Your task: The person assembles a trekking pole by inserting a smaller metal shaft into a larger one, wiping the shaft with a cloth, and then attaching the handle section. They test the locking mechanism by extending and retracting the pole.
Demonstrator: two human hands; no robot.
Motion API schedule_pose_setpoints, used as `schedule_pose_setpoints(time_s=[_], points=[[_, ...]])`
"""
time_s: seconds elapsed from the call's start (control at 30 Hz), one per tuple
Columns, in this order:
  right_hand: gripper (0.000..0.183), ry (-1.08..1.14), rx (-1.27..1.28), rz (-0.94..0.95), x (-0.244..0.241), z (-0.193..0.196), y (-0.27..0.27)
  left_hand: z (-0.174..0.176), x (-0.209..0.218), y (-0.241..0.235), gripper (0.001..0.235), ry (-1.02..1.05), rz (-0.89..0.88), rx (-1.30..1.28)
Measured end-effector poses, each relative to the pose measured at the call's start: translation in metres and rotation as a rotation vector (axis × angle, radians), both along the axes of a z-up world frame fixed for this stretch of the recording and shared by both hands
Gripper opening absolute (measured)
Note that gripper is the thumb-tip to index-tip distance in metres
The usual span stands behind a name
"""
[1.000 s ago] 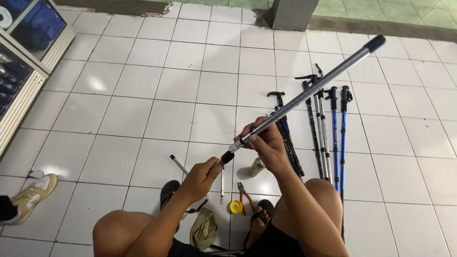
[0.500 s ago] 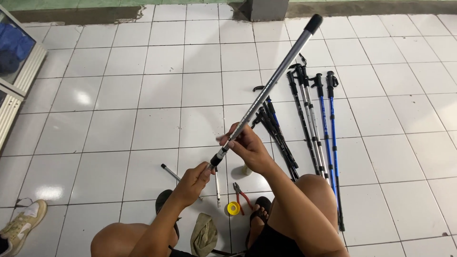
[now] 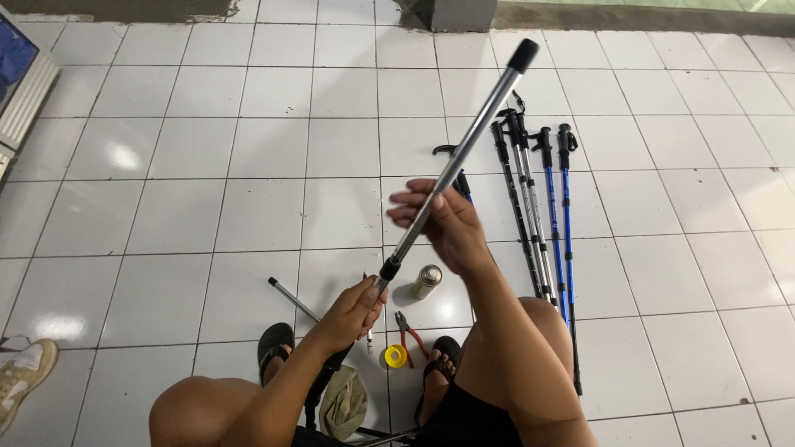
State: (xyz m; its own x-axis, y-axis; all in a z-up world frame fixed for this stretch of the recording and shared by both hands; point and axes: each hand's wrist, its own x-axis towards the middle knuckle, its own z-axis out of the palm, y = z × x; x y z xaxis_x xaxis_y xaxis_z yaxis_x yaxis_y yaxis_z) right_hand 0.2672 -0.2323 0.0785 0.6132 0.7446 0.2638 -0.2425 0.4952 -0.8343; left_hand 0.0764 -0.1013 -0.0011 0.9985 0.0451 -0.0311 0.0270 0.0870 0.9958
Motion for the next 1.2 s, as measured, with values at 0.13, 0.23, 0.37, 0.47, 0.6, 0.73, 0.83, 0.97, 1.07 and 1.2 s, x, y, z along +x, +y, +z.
schedule_pose_setpoints(time_s=[0.13, 0.23, 0.37, 0.47, 0.6, 0.73, 0.83, 0.97, 1.07, 1.2], points=[[0.045, 0.014, -0.029, 0.163, -0.037, -0.022, 0.016, -0.003, -0.003, 0.004, 0.042, 0.047, 0.051, -0.118], [0.038, 0.064, -0.038, 0.303, -0.035, 0.001, 0.006, 0.003, -0.007, 0.008, 0.043, 0.131, 0.058, -0.131], [0.028, 0.037, -0.052, 0.251, -0.032, 0.007, 0.002, 0.001, -0.013, 0.017, 0.048, 0.252, 0.111, -0.082], [0.038, -0.185, -0.350, -0.141, -0.042, 0.017, 0.008, -0.006, -0.014, 0.014, 0.047, 0.221, 0.108, -0.117], [0.050, 0.141, 0.045, 0.469, -0.022, -0.008, 0.001, -0.006, -0.012, 0.019, 0.055, 0.284, 0.174, -0.129], [0.044, -0.005, -0.081, 0.158, -0.029, -0.009, 0.007, -0.020, -0.014, 0.024, 0.056, 0.227, 0.120, -0.164], [0.060, 0.040, -0.127, 0.237, -0.027, -0.009, 0.007, -0.028, -0.014, 0.023, 0.056, 0.265, 0.109, -0.196], [0.031, 0.058, -0.009, 0.183, -0.032, -0.010, 0.007, -0.036, -0.015, 0.024, 0.051, 0.186, 0.060, -0.230], [0.043, -0.201, -0.227, 0.069, -0.028, -0.006, 0.006, -0.023, -0.011, 0.014, 0.052, 0.233, 0.046, -0.209], [0.052, 0.115, 0.132, 0.585, -0.018, -0.002, -0.007, -0.022, -0.011, 0.013, 0.049, 0.220, 0.067, -0.367]])
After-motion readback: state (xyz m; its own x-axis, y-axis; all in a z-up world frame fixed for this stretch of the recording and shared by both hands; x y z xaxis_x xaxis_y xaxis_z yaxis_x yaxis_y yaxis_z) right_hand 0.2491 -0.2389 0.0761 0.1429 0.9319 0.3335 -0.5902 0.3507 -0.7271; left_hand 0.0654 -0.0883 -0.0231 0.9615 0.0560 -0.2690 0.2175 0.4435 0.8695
